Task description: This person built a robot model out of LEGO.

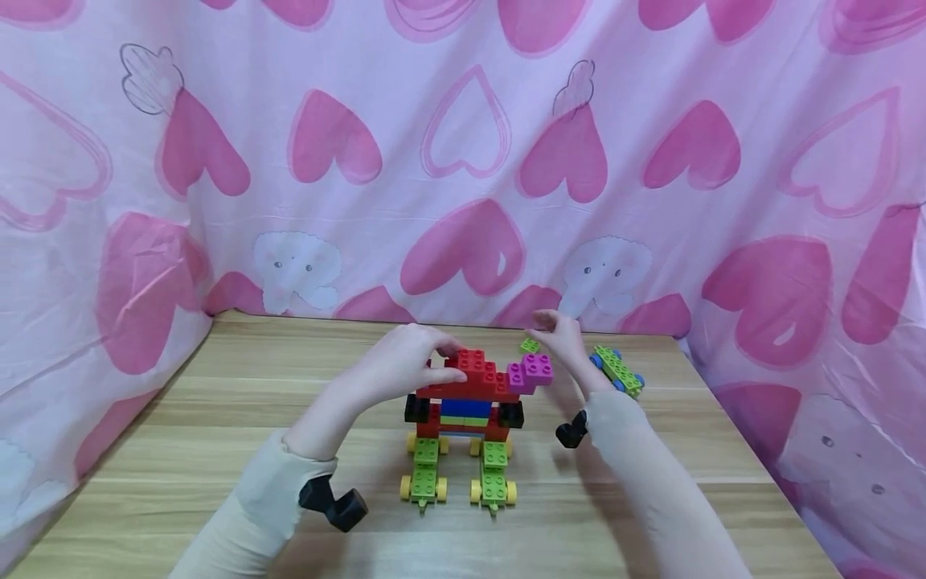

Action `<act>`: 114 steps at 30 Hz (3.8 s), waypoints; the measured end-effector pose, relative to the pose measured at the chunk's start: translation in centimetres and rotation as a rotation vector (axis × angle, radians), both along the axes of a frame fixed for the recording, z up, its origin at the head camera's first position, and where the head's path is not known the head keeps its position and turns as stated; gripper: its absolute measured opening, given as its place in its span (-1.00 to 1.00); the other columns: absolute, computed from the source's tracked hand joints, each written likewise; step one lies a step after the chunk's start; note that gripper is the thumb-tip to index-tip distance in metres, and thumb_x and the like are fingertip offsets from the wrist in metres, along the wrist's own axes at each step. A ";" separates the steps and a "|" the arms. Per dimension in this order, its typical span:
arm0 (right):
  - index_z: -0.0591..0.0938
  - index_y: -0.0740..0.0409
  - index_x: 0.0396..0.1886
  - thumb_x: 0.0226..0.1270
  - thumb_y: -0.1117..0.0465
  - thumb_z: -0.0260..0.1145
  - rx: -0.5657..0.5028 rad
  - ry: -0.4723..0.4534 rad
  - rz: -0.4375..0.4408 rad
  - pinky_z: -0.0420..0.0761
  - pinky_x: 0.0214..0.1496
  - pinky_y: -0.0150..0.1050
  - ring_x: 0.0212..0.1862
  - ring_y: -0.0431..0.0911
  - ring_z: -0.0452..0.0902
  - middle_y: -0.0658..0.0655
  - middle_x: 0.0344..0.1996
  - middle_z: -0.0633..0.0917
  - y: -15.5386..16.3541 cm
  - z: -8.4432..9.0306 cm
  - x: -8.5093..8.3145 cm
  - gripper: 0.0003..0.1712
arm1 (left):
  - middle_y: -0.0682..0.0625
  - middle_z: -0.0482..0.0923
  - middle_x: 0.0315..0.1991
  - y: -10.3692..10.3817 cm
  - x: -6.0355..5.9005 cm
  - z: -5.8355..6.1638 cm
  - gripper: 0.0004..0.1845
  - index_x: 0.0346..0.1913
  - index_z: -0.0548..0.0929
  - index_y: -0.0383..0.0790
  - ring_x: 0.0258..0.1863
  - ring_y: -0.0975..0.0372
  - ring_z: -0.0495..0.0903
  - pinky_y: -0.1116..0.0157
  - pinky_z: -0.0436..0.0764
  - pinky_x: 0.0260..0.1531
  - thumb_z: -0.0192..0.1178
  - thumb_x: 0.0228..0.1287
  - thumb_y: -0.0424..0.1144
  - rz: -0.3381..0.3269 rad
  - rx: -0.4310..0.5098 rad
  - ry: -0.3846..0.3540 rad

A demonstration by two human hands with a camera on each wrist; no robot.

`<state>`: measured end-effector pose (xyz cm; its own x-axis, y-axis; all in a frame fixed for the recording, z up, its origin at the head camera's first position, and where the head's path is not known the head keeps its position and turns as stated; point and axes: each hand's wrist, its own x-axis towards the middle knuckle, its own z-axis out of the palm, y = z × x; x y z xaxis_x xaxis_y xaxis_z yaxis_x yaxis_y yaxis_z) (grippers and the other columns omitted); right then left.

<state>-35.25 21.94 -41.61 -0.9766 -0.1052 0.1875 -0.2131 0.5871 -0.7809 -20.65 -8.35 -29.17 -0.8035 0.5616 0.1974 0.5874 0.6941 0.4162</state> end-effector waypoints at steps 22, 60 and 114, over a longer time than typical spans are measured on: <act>0.12 -0.16 0.54 0.13 0.37 0.36 -0.337 -0.584 -0.123 0.67 0.05 -0.15 0.33 0.05 0.34 0.05 0.43 0.26 0.1 -4.1 -1.2 0.02 | 0.03 0.74 -0.15 0.1 -0.1 0.0 -0.59 0.04 0.72 -0.13 -0.13 0.23 0.68 0.25 0.67 -0.06 0.37 0.19 0.01 0.006 -0.016 0.015; 0.45 0.24 0.32 0.32 0.19 0.34 -0.006 -0.169 -0.019 0.61 0.12 -0.06 0.09 0.13 0.54 0.31 0.13 0.58 0.5 -0.5 -0.5 -0.40 | 0.03 0.74 -0.12 0.1 0.0 0.1 -0.56 0.07 0.71 -0.12 -0.08 0.18 0.69 0.24 0.67 -0.05 0.37 0.19 0.01 0.031 -0.009 -0.032; 0.69 0.23 0.02 0.14 0.27 0.48 0.124 0.157 0.579 0.67 0.07 -0.18 -0.07 -0.07 0.66 0.13 -0.10 0.75 -8.3 14.2 12.2 -0.59 | 0.05 0.75 -0.17 -0.6 -0.6 -0.6 -0.63 -0.03 0.74 -0.14 -0.25 0.26 0.68 0.35 0.68 -0.20 0.39 0.17 -0.01 -0.055 0.007 0.062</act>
